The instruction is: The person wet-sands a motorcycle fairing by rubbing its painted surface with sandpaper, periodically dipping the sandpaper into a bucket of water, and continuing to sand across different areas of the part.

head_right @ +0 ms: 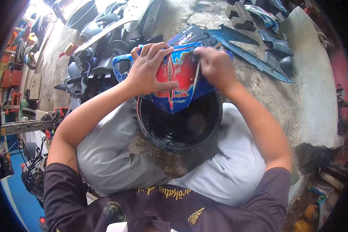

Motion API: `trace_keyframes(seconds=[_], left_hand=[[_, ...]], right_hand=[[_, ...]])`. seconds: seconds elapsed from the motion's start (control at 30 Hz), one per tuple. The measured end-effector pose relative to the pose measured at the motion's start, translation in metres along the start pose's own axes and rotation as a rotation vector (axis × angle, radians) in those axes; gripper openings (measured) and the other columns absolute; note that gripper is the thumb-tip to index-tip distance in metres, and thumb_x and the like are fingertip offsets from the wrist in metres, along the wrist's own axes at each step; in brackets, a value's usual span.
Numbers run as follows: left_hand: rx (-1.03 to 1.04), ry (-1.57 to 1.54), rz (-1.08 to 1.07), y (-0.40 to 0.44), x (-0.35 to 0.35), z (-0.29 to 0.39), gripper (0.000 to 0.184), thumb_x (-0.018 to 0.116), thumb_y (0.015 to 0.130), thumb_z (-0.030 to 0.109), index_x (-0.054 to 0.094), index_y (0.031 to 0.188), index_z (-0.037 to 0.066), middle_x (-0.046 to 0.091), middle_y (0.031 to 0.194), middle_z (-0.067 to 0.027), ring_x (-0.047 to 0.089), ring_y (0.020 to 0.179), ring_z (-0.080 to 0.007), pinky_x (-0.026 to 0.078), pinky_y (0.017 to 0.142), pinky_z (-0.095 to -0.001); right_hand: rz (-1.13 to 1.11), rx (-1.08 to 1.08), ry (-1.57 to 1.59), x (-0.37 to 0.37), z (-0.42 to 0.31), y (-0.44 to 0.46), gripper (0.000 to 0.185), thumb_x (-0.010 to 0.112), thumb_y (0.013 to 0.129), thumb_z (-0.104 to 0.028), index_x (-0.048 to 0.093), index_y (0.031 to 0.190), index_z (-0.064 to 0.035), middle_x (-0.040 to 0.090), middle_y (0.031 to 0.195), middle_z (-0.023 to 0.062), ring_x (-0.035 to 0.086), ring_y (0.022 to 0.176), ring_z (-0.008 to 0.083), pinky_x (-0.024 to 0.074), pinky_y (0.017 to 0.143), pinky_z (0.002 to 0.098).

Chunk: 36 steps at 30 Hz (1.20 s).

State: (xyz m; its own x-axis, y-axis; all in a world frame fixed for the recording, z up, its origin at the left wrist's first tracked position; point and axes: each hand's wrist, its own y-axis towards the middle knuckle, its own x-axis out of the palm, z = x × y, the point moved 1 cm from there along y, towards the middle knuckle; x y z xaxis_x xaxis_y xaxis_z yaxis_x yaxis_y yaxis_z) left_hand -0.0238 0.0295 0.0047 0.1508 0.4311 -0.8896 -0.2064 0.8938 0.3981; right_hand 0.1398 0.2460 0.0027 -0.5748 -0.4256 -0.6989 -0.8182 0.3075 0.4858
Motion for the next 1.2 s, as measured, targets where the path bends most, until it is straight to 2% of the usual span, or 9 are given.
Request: trace_keyframes(seconds=[0.17,0.3,0.4,0.47,0.6,0.77,1.0,1.1,1.2], left_hand=[[-0.02,-0.019,0.033,-0.007,0.0,0.006,0.109,0.09,0.067,0.075,0.06,0.154,0.017,0.056,0.154,-0.0052,0.049,0.147,-0.0287,0.02,0.121,-0.0676],[-0.002,-0.041,0.027,-0.011,-0.002,0.006,0.111,0.09,0.067,0.075,0.06,0.156,0.017,0.056,0.155,-0.0044,0.047,0.147,-0.0275,0.02,0.121,-0.068],[-0.005,-0.039,0.028,-0.015,0.0,0.006,0.11,0.09,0.067,0.076,0.06,0.155,0.017,0.055,0.156,-0.0041,0.047,0.148,-0.027,0.019,0.121,-0.0682],[0.007,-0.035,0.045,-0.015,-0.001,0.006,0.11,0.09,0.068,0.076,0.06,0.155,0.017,0.055,0.155,-0.0043,0.047,0.148,-0.027,0.02,0.121,-0.068],[0.003,-0.038,0.04,-0.014,-0.003,0.002,0.112,0.088,0.068,0.079,0.06,0.155,0.016,0.057,0.154,-0.0048,0.048,0.148,-0.0279,0.02,0.121,-0.0679],[0.013,-0.045,0.056,-0.012,-0.004,0.004,0.111,0.088,0.069,0.079,0.06,0.156,0.015,0.056,0.155,-0.0055,0.048,0.148,-0.0284,0.02,0.121,-0.0674],[0.012,-0.032,0.002,-0.009,-0.007,0.0,0.114,0.09,0.068,0.079,0.059,0.157,0.015,0.055,0.155,-0.0074,0.047,0.147,-0.0309,0.02,0.122,-0.0638],[0.026,-0.026,0.001,-0.007,-0.009,-0.003,0.111,0.088,0.069,0.079,0.059,0.156,0.017,0.055,0.154,-0.0067,0.048,0.145,-0.0306,0.023,0.119,-0.0645],[0.027,-0.017,0.0,-0.008,-0.008,-0.005,0.114,0.087,0.069,0.082,0.058,0.158,0.016,0.055,0.157,-0.0067,0.048,0.146,-0.0307,0.023,0.119,-0.0635]], right_hand=[[-0.186,-0.305,-0.057,0.002,-0.022,-0.008,0.022,0.072,0.092,-0.006,0.079,0.112,-0.011,0.078,0.094,0.0116,0.075,0.087,0.0358,0.054,0.08,0.0459],[-0.029,-0.165,-0.15,-0.003,0.004,0.011,0.019,0.073,0.093,-0.007,0.079,0.11,-0.0117,0.078,0.096,0.0103,0.075,0.085,0.0321,0.0534,0.079,0.045],[-0.052,-0.327,-0.074,0.005,-0.008,0.0,0.019,0.072,0.093,-0.007,0.079,0.11,-0.0127,0.078,0.096,0.0096,0.075,0.085,0.0311,0.0536,0.079,0.0449],[-0.259,-0.391,-0.114,0.0,-0.03,0.001,0.02,0.072,0.092,-0.006,0.079,0.11,-0.0129,0.079,0.097,0.0098,0.076,0.088,0.0314,0.0542,0.081,0.0444],[-0.103,-0.15,-0.196,-0.014,0.001,0.014,0.024,0.072,0.091,-0.004,0.08,0.114,-0.0093,0.081,0.099,0.0114,0.077,0.087,0.0333,0.0541,0.082,0.0449],[-0.322,-0.268,0.038,-0.009,-0.03,-0.007,0.023,0.074,0.09,-0.006,0.079,0.112,-0.0069,0.082,0.1,0.0125,0.076,0.087,0.0345,0.054,0.081,0.0451],[-0.111,-0.033,-0.095,-0.015,-0.013,-0.017,0.025,0.071,0.093,-0.005,0.079,0.116,-0.0086,0.082,0.101,0.0118,0.076,0.087,0.0336,0.0527,0.08,0.0454],[-0.34,-0.379,-0.099,-0.004,-0.04,-0.032,0.03,0.073,0.09,-0.006,0.076,0.118,-0.0136,0.077,0.094,0.008,0.074,0.084,0.0296,0.0514,0.08,0.0443],[-0.178,-0.312,-0.124,-0.004,-0.02,-0.025,0.027,0.072,0.091,-0.006,0.076,0.118,-0.0115,0.078,0.096,0.0089,0.074,0.084,0.0312,0.0508,0.079,0.0438]])
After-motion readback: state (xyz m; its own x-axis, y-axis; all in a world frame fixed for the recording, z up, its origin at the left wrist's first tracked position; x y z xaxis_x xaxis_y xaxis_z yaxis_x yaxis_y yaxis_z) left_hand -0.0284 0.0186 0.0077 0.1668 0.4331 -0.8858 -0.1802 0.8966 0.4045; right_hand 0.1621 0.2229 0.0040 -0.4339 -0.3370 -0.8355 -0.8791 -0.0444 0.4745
